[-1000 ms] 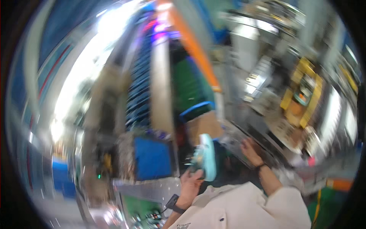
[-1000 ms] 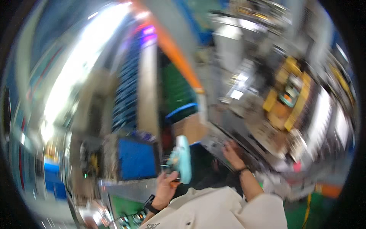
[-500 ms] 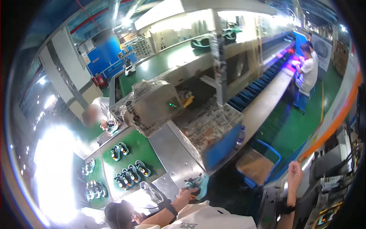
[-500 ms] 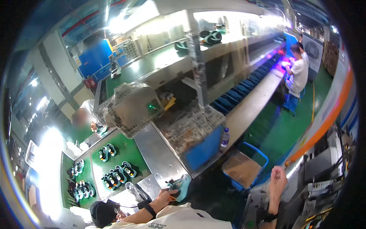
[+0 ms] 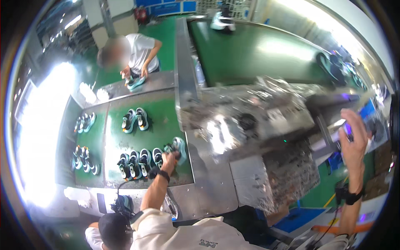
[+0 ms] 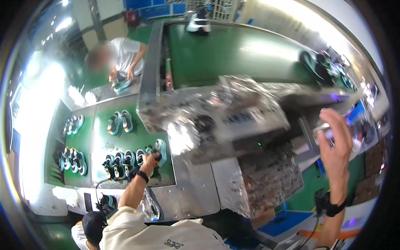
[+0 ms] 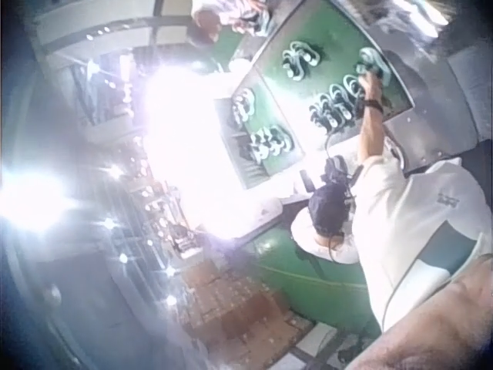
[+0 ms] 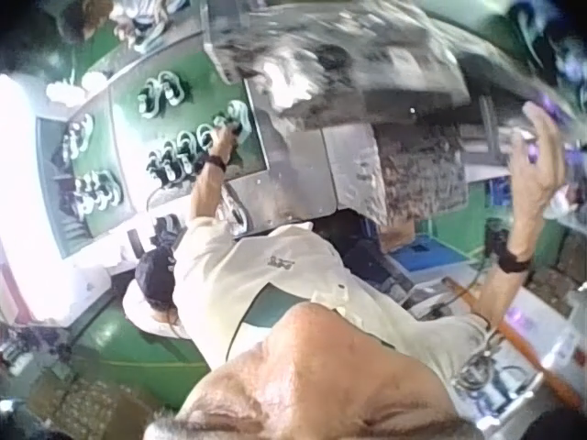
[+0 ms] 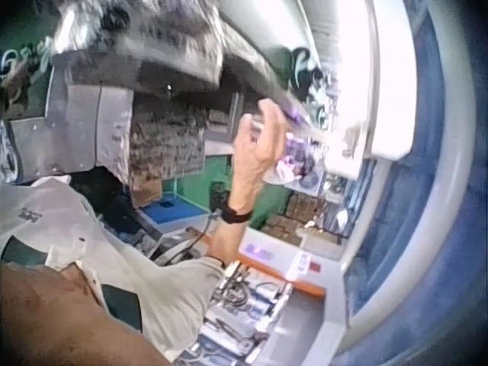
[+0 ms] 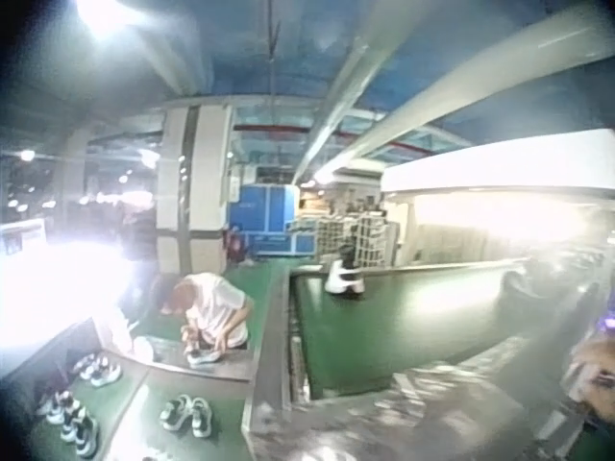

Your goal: The recorder operates a shoe-lasting machine to shape and attach shoe uppers to soles in an industrial setting.

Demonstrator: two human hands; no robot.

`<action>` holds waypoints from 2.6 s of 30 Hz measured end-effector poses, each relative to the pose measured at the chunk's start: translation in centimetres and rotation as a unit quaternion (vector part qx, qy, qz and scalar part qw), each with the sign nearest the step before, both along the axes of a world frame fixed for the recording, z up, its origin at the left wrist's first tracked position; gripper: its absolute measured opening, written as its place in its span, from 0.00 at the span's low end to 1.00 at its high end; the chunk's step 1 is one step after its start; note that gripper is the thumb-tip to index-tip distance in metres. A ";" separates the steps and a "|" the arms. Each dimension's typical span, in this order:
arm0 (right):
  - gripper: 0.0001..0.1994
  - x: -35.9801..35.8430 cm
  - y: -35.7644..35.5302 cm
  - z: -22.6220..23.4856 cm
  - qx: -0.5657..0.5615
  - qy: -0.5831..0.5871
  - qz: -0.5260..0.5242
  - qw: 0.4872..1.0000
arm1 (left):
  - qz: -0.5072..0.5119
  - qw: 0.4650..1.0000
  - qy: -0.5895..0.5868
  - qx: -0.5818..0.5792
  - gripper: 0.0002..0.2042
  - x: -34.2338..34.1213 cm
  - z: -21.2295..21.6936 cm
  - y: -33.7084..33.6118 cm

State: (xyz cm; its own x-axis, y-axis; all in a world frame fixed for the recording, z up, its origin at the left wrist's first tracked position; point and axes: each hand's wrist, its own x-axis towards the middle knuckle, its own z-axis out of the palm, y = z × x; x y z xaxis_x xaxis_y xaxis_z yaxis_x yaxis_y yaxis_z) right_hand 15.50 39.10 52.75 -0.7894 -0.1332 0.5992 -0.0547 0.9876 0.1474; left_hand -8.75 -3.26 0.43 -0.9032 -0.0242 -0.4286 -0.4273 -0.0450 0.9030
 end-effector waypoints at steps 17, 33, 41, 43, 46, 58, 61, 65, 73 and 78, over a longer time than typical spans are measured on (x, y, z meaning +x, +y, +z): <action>0.22 -25.0 1.1 2.3 0.090 -0.097 0.002 0.991 | -0.047 0.945 0.180 -0.268 0.28 -22.5 -6.0 -7.2; 0.01 8.8 6.2 -19.1 -0.289 0.019 -0.197 0.937 | -0.162 0.796 0.542 -0.216 0.24 -19.1 46.5 8.6; 0.04 10.5 8.8 -24.9 -0.460 0.064 -0.164 0.871 | -0.316 0.636 0.476 -0.519 0.36 -24.9 51.0 24.8; 0.05 10.7 9.3 -25.3 -0.495 0.078 -0.124 0.856 | -0.247 0.614 0.582 -0.473 0.38 -30.0 48.1 25.0; 0.06 10.9 10.0 -25.3 -0.501 0.062 -0.114 0.856 | -0.277 0.723 0.391 -0.498 0.40 -32.8 49.2 26.1; 0.09 11.4 10.0 -25.5 -0.547 0.125 -0.053 0.826 | -0.287 0.447 0.679 -0.507 0.39 -2.8 54.3 29.6; 0.26 11.6 10.3 -25.8 -0.587 0.141 -0.004 0.797 | -0.396 0.517 0.621 -0.437 0.39 7.3 55.9 29.9; 0.46 13.8 10.4 -22.3 -0.584 0.223 0.107 0.773 | -0.574 0.572 0.547 -0.210 0.42 15.8 50.6 31.4; 0.36 17.0 9.1 -23.3 -0.483 0.142 -0.011 0.864 | -0.599 0.480 0.603 -0.218 0.36 19.3 34.7 39.6; 0.38 17.6 7.5 -21.9 -0.429 0.083 -0.163 0.884 | -0.513 0.579 0.616 -0.147 0.24 25.1 38.5 38.0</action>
